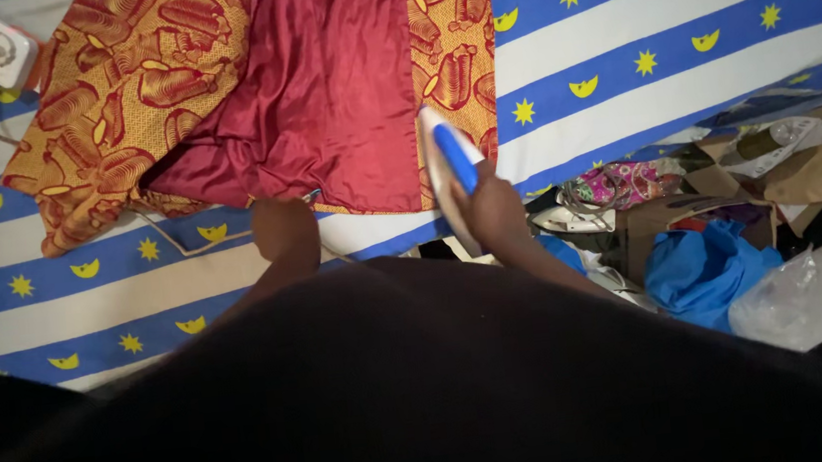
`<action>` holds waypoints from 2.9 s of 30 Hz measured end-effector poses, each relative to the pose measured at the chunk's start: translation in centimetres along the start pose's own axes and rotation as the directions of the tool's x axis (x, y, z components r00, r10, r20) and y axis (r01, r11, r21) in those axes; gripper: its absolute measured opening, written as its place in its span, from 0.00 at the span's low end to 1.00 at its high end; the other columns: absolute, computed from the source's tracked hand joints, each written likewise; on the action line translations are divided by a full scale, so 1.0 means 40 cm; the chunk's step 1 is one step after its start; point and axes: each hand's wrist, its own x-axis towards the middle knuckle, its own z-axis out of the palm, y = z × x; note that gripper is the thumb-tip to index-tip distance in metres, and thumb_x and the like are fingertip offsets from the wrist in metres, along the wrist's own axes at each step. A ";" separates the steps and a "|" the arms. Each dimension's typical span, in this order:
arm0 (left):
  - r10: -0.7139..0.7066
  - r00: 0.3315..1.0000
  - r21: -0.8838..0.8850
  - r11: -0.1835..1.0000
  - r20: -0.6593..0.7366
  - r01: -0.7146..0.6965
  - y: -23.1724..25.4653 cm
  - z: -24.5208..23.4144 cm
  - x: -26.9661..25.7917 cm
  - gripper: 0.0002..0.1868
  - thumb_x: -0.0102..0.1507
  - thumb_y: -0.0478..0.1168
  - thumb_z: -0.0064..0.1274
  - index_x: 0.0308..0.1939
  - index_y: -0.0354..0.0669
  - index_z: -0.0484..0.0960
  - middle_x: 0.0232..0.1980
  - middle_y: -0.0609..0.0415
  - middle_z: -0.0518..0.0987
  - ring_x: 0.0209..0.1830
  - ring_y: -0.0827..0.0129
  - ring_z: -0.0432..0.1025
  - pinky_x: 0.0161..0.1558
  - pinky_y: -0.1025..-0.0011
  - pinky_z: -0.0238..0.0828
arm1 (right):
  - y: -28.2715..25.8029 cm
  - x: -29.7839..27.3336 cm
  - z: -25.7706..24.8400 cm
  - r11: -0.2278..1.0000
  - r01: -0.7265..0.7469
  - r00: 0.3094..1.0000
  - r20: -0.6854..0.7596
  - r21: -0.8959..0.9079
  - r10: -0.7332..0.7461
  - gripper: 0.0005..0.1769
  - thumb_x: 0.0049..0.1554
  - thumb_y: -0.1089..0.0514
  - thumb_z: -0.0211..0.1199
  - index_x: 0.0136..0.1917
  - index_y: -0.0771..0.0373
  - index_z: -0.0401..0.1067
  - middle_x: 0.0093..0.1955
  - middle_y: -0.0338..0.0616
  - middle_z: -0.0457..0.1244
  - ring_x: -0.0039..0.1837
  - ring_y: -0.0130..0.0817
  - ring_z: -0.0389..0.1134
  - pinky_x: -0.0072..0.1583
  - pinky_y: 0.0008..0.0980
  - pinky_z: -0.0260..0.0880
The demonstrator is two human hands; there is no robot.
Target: The person irons a red and gold patterned garment laid on a bed. They repeatedly smooth the fabric with their hands and move the iron over different sections, occasionally lifting and repositioning the garment to access new areas.
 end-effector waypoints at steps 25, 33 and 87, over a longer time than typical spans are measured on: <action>0.553 0.806 -0.616 0.716 0.212 -0.329 0.145 0.085 0.142 0.25 0.53 0.46 0.76 0.47 0.41 0.82 0.44 0.45 0.78 0.46 0.48 0.76 0.50 0.56 0.72 | -0.122 0.153 0.027 0.996 0.021 0.970 -0.242 0.091 0.001 0.29 0.59 0.41 0.63 0.56 0.71 0.67 0.48 0.67 0.68 0.53 0.66 0.70 0.56 0.57 0.69; 0.698 0.705 -0.039 0.713 0.121 -0.700 0.248 -0.021 0.137 0.77 0.41 0.60 0.81 0.82 0.52 0.42 0.85 0.46 0.44 0.83 0.46 0.40 0.78 0.48 0.44 | -0.154 0.141 -0.014 0.999 0.012 0.954 -0.300 0.033 -0.002 0.29 0.59 0.41 0.64 0.56 0.70 0.66 0.46 0.67 0.68 0.51 0.68 0.70 0.52 0.59 0.70; 0.557 0.808 0.475 0.668 0.192 -0.573 0.333 -0.010 0.165 0.73 0.44 0.54 0.75 0.82 0.40 0.41 0.83 0.29 0.41 0.84 0.41 0.41 0.78 0.47 0.38 | -0.313 0.474 -0.135 0.999 0.023 0.948 -0.319 0.032 -0.012 0.27 0.61 0.42 0.63 0.52 0.72 0.68 0.42 0.67 0.68 0.47 0.66 0.71 0.50 0.57 0.71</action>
